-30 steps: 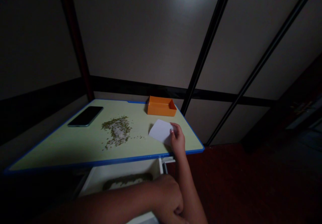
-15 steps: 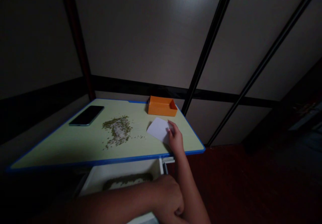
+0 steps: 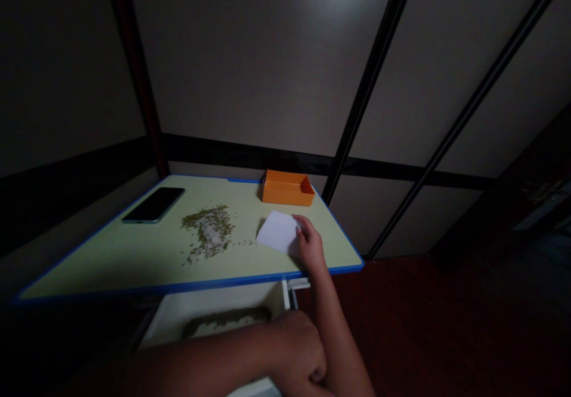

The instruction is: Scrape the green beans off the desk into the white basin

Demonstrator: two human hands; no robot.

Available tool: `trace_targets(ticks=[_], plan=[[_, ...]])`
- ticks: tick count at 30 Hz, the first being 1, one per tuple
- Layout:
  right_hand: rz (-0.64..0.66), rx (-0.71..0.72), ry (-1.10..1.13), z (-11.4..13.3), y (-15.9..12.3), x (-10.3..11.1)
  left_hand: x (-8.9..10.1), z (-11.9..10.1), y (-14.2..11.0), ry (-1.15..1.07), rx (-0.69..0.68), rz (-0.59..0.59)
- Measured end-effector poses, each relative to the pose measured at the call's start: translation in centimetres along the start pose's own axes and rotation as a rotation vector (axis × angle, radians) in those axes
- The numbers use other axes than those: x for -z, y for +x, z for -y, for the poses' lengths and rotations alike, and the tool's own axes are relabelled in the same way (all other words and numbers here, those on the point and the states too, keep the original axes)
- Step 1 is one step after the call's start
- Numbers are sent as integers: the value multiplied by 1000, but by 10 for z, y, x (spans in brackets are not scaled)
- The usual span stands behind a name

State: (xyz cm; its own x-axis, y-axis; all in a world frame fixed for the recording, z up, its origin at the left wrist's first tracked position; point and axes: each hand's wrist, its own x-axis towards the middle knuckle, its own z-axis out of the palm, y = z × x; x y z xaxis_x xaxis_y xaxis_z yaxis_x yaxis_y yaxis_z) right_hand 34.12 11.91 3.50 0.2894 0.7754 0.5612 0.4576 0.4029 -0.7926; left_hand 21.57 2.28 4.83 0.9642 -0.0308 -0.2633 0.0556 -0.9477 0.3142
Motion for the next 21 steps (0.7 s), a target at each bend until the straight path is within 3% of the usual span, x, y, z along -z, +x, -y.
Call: trace_targets(ticks=[11,21], plan=[[-26,3,8,6,-2,1,-7,2,1,28,-8,-18],[37,38,11,1,-3,2,-2,0,-1,15,0,-23]])
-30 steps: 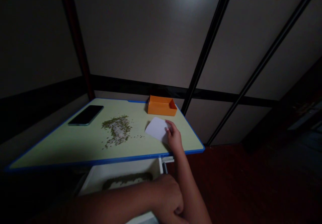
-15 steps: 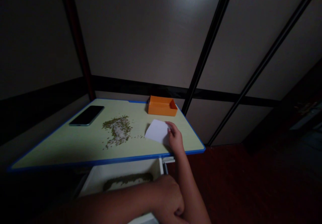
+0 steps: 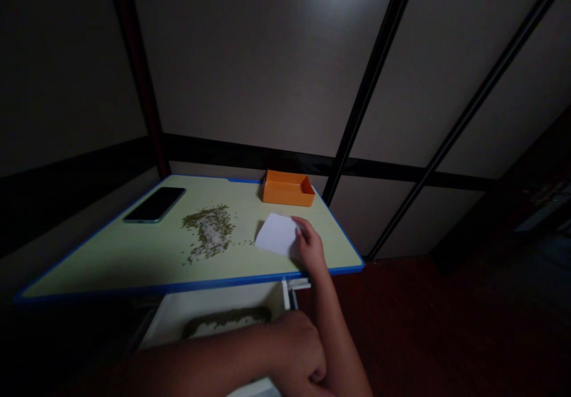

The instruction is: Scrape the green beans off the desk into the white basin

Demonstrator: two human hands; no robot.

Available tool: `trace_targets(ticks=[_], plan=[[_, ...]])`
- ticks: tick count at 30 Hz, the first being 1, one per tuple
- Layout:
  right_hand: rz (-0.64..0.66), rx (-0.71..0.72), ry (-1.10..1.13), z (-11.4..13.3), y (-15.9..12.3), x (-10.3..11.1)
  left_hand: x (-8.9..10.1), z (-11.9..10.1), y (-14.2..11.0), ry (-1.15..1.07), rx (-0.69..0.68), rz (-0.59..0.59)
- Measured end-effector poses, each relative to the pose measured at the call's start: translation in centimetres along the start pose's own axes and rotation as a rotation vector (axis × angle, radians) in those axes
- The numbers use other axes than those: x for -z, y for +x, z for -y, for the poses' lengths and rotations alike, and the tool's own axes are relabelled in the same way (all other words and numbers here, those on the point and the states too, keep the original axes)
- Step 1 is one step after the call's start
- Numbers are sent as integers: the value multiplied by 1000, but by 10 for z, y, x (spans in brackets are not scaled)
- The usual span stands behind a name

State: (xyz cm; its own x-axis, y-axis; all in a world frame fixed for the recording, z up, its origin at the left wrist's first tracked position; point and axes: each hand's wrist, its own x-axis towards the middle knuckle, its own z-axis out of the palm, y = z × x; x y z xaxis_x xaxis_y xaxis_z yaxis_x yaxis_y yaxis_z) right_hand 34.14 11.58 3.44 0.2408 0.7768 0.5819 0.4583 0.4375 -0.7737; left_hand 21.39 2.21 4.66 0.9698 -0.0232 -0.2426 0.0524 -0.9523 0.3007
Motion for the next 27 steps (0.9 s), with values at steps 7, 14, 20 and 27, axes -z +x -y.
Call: trace_targets(ticks=[7,14,20,27], plan=[[-8,-20,-46,2,0,0,-7,2,3,-34,-13,-55],[-24,-44,-60,6,-1,0,-5,2,3,-22,-7,-33],[-71,-78,-66,6,-1,0,-7,3,4,-13,-21,-37],[-43,-99,-91,3,1,-1,-1,1,6,15,-20,41]])
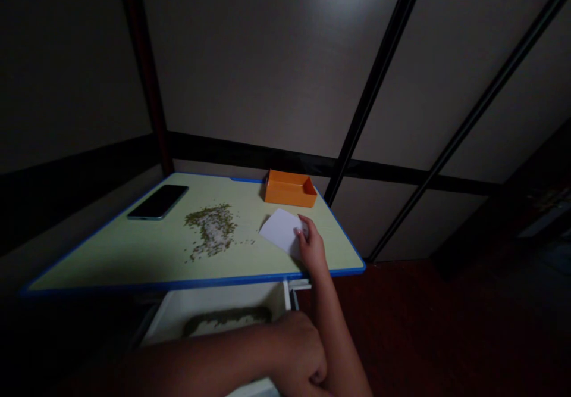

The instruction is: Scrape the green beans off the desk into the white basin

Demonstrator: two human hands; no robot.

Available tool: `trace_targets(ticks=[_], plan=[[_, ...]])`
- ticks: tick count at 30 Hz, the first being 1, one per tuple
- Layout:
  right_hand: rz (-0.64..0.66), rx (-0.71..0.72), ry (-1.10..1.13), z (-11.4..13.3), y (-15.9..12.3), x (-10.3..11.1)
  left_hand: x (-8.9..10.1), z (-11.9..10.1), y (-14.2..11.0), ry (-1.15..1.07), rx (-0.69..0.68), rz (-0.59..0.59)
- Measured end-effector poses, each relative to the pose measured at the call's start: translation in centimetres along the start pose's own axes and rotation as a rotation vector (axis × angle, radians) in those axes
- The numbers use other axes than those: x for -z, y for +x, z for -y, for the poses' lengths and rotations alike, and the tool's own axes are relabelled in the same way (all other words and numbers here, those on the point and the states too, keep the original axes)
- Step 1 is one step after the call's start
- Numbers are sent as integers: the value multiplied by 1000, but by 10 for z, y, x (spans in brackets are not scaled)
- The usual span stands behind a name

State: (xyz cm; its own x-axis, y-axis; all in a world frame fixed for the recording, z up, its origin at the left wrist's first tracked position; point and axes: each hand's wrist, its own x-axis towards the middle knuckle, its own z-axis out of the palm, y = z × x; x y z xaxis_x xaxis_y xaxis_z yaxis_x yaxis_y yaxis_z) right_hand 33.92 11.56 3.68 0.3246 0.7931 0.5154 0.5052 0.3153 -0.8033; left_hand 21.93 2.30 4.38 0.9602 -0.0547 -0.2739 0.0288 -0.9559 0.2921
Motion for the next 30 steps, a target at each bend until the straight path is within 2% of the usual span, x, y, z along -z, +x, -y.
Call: trace_targets(ticks=[5,13,20,30], plan=[[66,45,27,-1,0,0,-2,0,-1,8,-6,-44],[70,45,40,-4,-1,1,-9,2,2,-30,-8,-118],[53,48,46,-2,-2,2,-9,3,2,-25,-24,-112],[121,78,39,4,-4,3,-4,-1,-1,3,-14,-73]])
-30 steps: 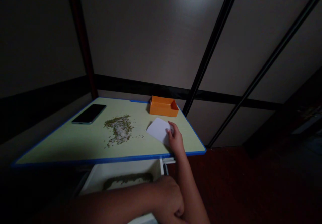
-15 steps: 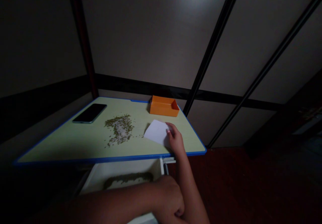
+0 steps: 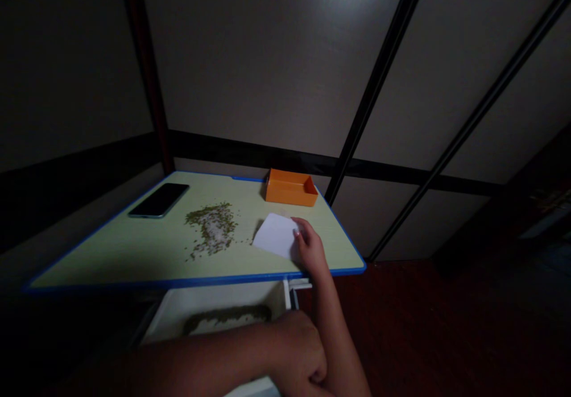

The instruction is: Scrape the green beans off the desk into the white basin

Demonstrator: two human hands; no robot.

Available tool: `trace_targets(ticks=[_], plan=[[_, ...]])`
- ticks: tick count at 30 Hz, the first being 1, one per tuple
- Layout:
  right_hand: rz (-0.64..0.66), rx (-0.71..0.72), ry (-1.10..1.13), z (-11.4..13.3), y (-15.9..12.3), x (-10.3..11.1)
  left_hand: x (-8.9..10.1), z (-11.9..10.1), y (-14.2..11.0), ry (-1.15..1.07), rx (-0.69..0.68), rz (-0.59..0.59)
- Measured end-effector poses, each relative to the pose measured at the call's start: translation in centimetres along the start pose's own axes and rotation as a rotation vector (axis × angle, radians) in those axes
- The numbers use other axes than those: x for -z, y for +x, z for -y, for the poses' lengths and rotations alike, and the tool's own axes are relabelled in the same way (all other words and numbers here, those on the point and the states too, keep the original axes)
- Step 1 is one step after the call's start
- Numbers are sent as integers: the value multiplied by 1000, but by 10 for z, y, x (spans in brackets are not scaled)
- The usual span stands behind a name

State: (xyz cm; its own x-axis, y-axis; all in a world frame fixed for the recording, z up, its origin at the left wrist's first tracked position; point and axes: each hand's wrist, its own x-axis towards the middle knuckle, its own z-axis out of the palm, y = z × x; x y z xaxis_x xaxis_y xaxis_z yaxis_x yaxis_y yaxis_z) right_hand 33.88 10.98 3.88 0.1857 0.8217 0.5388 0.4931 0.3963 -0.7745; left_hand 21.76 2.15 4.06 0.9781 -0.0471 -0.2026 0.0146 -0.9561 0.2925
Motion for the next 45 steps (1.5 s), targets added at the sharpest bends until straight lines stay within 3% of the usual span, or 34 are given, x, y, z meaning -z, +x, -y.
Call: trace_targets(ticks=[9,19,26,30,36,45], plan=[[40,-29,43,1,-1,-2,0,0,-1,-11,26,29],[-43,-44,11,-2,0,-1,15,-3,-1,-26,26,156],[-95,-89,45,-1,0,-1,8,-4,-3,-29,43,86],[-63,-100,65,0,1,-1,8,-5,-3,-8,46,56],[21,-121,82,0,1,-2,17,-5,-1,-10,31,183],[64,-100,103,1,3,-4,19,-6,-1,1,22,217]])
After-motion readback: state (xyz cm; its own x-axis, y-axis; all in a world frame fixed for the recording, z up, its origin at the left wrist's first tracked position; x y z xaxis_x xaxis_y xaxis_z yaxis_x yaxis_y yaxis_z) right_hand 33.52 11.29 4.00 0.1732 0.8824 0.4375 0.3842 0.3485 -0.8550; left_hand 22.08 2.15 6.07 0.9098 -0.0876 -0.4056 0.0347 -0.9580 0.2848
